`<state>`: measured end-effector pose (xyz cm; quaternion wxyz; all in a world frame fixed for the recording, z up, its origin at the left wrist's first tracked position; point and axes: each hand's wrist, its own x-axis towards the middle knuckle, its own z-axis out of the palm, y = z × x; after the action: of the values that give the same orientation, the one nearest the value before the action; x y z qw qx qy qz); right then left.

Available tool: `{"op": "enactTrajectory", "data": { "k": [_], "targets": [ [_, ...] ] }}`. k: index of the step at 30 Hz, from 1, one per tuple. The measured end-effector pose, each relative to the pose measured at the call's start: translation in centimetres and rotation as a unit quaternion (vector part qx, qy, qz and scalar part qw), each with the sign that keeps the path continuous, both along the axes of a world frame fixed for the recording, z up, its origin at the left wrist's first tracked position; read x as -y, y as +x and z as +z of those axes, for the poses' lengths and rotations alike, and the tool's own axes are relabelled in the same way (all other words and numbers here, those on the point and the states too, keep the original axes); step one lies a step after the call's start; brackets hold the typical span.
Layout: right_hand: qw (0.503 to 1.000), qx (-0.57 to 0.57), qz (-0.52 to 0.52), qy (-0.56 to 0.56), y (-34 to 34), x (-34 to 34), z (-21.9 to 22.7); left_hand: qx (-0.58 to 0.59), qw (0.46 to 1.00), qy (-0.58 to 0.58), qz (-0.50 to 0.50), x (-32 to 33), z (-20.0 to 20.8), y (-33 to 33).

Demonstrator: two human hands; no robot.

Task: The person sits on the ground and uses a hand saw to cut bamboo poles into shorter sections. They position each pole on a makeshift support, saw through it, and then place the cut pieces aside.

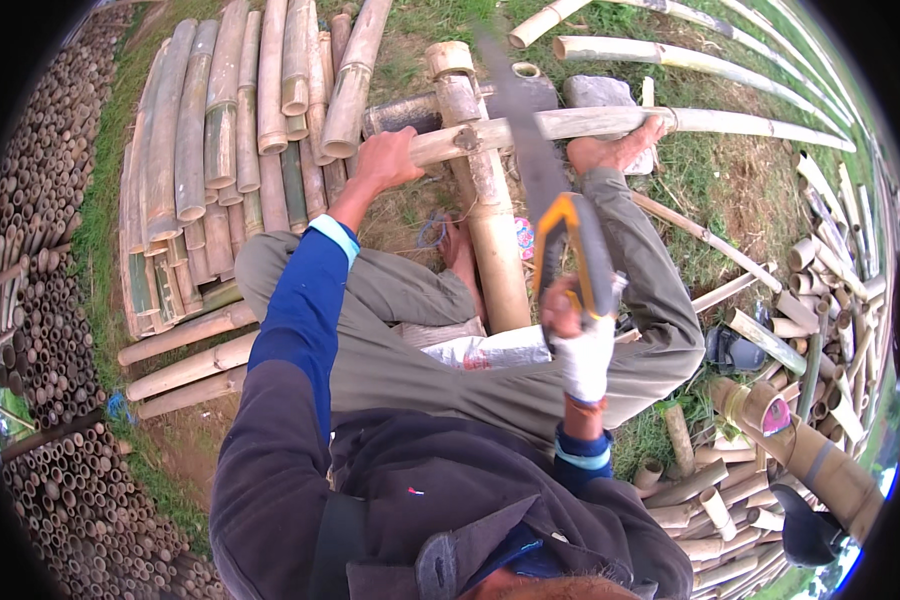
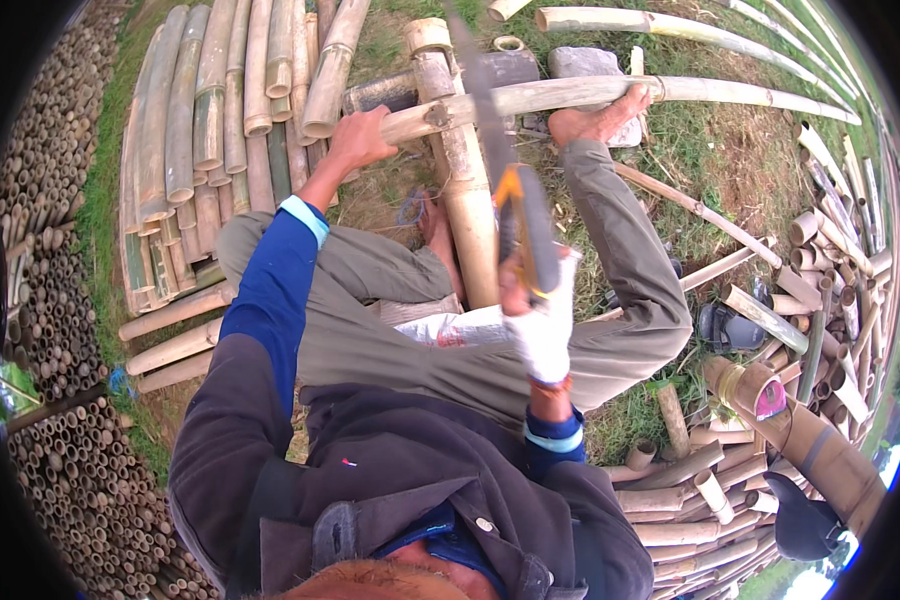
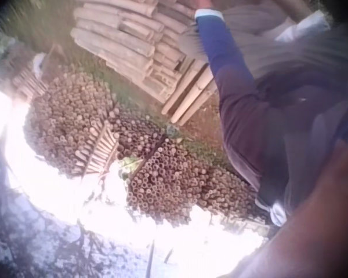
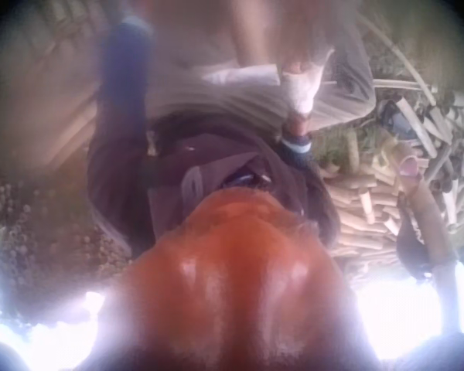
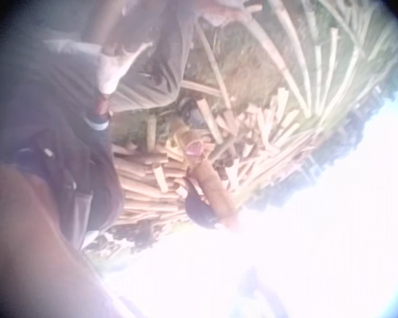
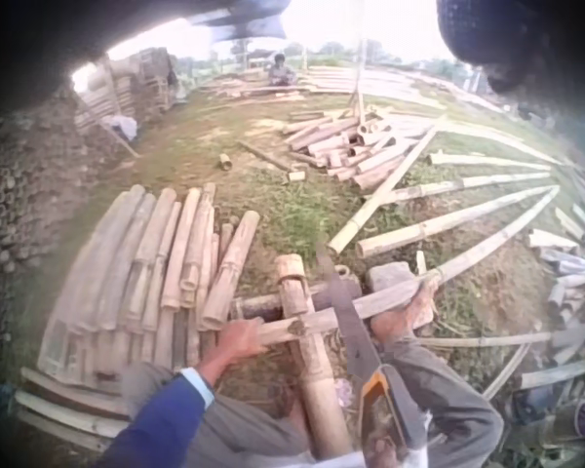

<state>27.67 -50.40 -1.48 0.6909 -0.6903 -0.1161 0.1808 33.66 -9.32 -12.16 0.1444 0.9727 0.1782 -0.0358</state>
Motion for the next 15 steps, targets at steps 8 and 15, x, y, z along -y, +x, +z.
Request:
{"op": "enactTrajectory", "data": {
  "k": [8,15],
  "targets": [
    [0.850,-0.472,-0.056,0.227,-3.4,-8.1,-4.1,0.049,0.977,-0.181,-0.100,-6.2,-2.5,-1.6],
    [0.946,-0.271,0.090,0.152,-2.9,-6.7,-6.9,-0.008,0.990,-0.138,-0.004,-3.7,-1.5,-1.5]
  ]
}}
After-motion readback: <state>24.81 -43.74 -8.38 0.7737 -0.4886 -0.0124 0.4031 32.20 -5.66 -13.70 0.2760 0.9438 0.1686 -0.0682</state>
